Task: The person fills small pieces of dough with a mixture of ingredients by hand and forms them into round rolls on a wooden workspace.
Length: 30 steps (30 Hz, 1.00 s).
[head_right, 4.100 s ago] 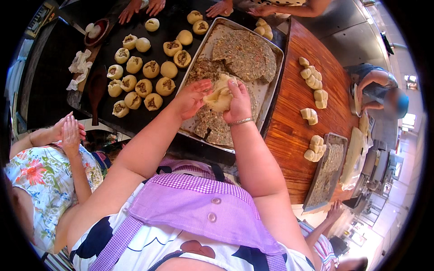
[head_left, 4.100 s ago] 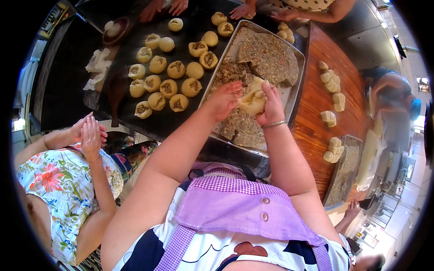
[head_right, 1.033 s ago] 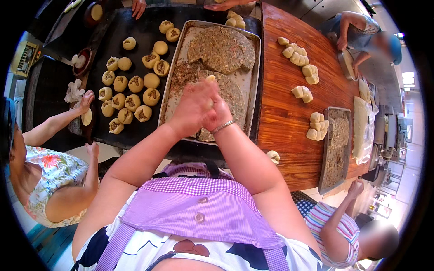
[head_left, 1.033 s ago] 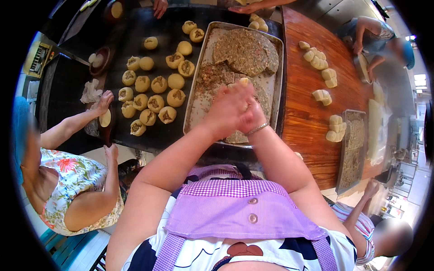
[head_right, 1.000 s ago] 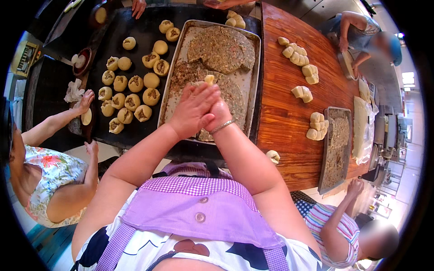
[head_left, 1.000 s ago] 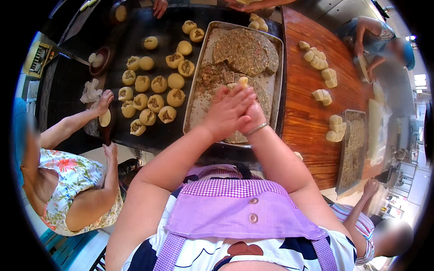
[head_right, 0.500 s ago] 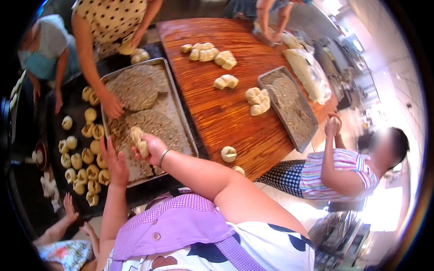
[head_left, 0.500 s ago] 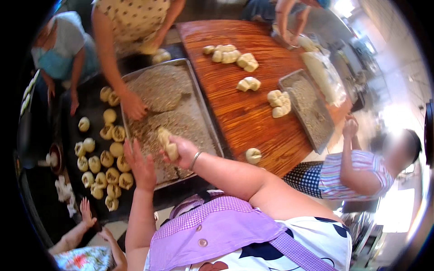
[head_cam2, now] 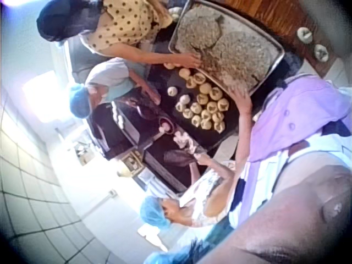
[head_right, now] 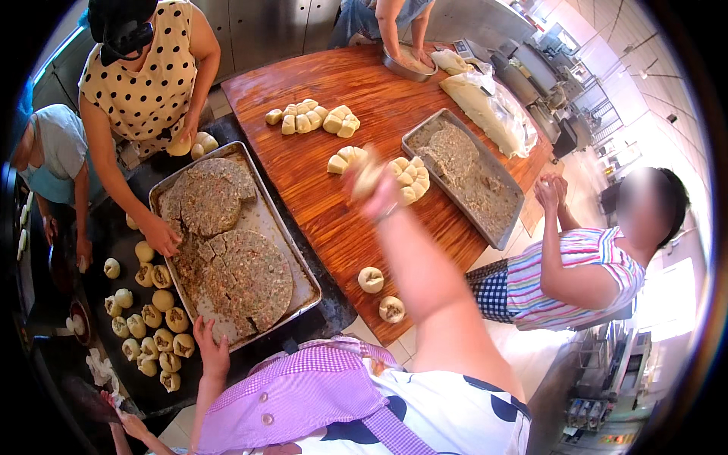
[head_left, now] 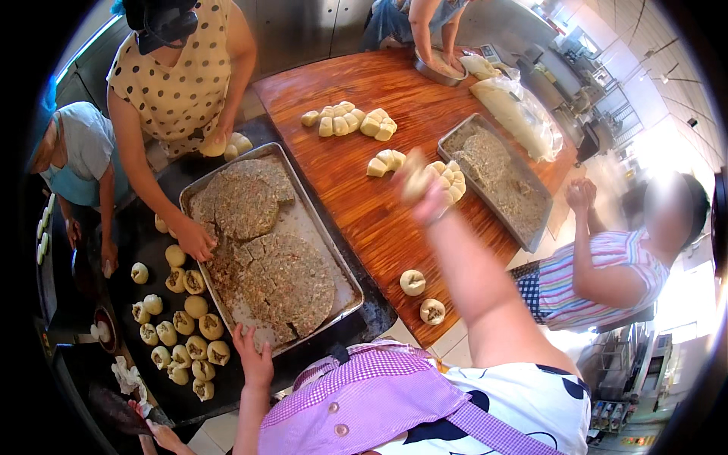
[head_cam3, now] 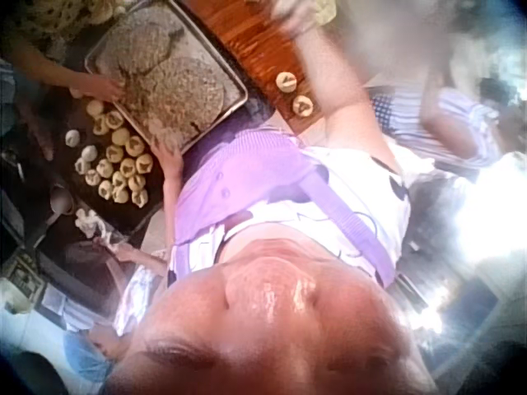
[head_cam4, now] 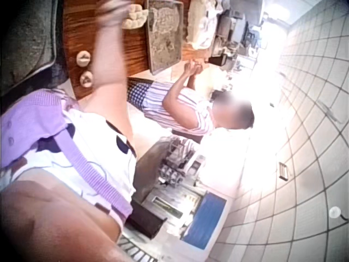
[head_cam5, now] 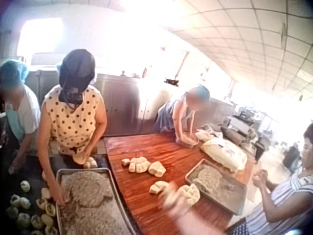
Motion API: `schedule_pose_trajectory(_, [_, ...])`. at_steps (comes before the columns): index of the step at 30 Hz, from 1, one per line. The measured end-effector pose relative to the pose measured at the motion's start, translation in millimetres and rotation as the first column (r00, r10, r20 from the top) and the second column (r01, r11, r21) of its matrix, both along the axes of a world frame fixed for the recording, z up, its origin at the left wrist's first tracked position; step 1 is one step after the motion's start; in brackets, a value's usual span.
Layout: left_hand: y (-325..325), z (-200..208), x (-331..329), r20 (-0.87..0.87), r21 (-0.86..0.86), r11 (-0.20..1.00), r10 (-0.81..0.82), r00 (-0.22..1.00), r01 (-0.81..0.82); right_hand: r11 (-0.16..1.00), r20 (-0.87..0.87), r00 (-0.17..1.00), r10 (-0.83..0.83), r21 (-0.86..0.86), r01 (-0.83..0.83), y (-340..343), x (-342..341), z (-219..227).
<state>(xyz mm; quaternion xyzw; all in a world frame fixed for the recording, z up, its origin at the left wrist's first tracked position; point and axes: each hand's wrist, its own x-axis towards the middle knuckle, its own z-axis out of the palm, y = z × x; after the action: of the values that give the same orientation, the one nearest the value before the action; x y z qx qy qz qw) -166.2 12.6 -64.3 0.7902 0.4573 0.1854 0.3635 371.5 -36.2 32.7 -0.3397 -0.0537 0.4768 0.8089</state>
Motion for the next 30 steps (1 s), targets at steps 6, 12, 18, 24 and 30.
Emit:
schedule_pose_trajectory(6, [12,6,24,-0.046,0.010,0.996,-0.085,0.995,0.085,0.651,0.414,0.764,-0.495,-0.405,0.642,-24,151,80])
schedule_pose_trajectory(12, [12,12,65,-0.017,-0.035,0.994,-0.108,0.994,0.108,0.746,0.472,0.880,0.052,-0.604,0.280,28,9,-73])
schedule_pose_trajectory(18, [23,81,155,0.432,0.203,0.979,-0.116,0.894,0.029,0.846,0.069,0.925,0.374,-0.433,-0.310,60,-241,-83])
schedule_pose_trajectory(24, [61,21,103,-0.302,0.202,0.945,-0.189,0.934,0.257,0.657,-0.479,0.530,0.700,0.140,-0.741,58,-314,-80])
schedule_pose_trajectory(30, [18,13,85,0.207,0.227,0.966,-0.175,0.962,0.127,0.628,-0.402,0.660,0.635,-0.229,-0.744,55,-347,-70])
